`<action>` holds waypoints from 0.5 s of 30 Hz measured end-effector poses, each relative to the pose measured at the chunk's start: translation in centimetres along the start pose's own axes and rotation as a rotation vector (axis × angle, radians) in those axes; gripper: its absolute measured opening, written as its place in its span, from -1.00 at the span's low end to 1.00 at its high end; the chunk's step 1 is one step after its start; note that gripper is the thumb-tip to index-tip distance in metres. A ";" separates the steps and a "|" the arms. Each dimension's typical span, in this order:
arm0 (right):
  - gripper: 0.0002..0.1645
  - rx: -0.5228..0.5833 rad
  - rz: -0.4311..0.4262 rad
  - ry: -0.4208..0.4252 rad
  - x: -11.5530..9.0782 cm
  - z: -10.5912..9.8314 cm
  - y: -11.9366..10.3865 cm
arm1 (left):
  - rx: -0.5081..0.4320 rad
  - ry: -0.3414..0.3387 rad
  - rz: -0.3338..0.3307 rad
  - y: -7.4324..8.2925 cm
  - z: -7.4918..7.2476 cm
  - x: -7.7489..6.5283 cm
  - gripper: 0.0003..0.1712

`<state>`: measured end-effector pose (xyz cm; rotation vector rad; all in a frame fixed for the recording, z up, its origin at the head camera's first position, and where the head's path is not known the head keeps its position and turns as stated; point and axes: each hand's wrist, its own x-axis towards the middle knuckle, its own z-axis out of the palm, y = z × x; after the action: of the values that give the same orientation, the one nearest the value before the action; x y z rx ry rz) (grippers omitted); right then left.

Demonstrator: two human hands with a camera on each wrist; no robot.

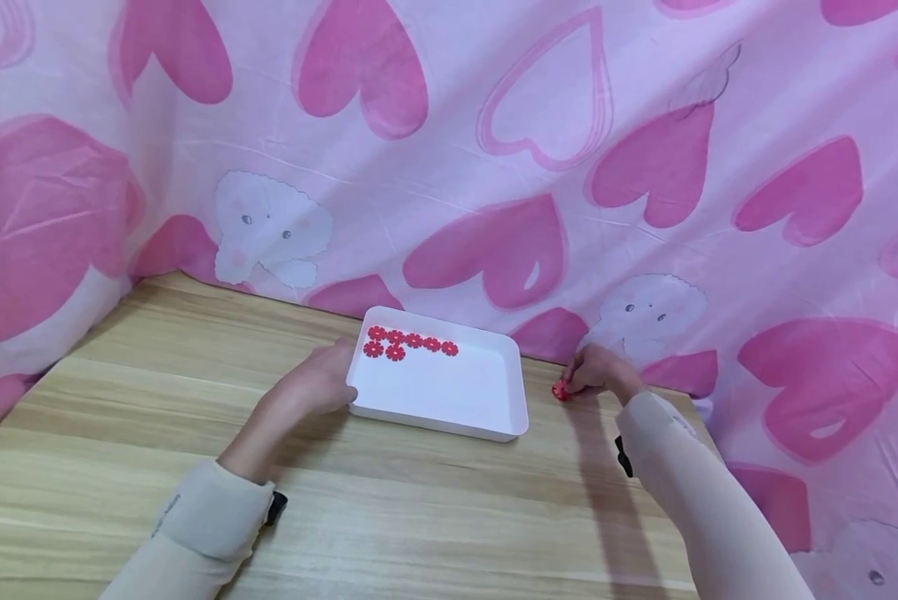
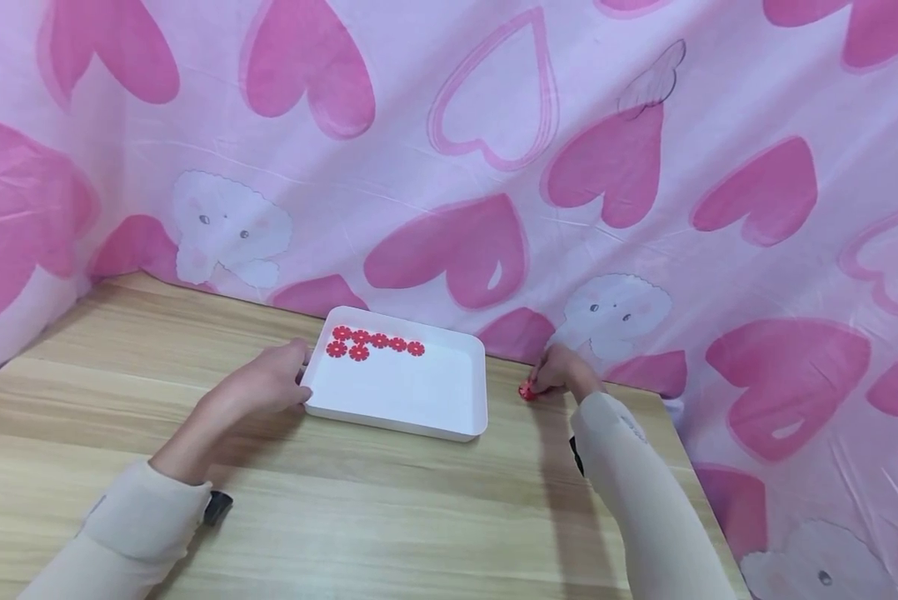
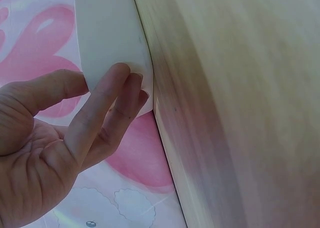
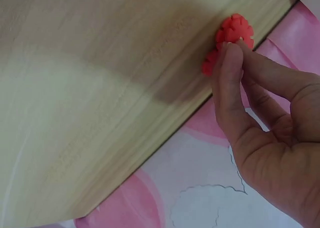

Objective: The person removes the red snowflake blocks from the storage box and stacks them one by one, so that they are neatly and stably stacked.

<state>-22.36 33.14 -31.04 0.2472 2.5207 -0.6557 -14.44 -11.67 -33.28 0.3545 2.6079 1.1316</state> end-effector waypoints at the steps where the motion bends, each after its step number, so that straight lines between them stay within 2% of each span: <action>1: -0.90 -0.002 0.004 0.006 0.1 0.1 0.1 | 0.001 -0.001 -0.001 0.0 0.0 0.0 -0.31; 8: -0.87 -0.039 -0.030 0.028 0.1 0.5 0.3 | 0.009 -0.002 -0.014 0.3 0.0 0.0 -0.30; 15: -0.87 -0.002 -0.092 0.016 -0.3 0.2 -0.8 | 0.016 -0.007 -0.033 0.2 0.0 0.0 -0.29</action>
<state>-22.26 32.38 -30.74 0.1371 2.5600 -0.6894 -14.42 -11.48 -33.14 0.3174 2.6085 1.0980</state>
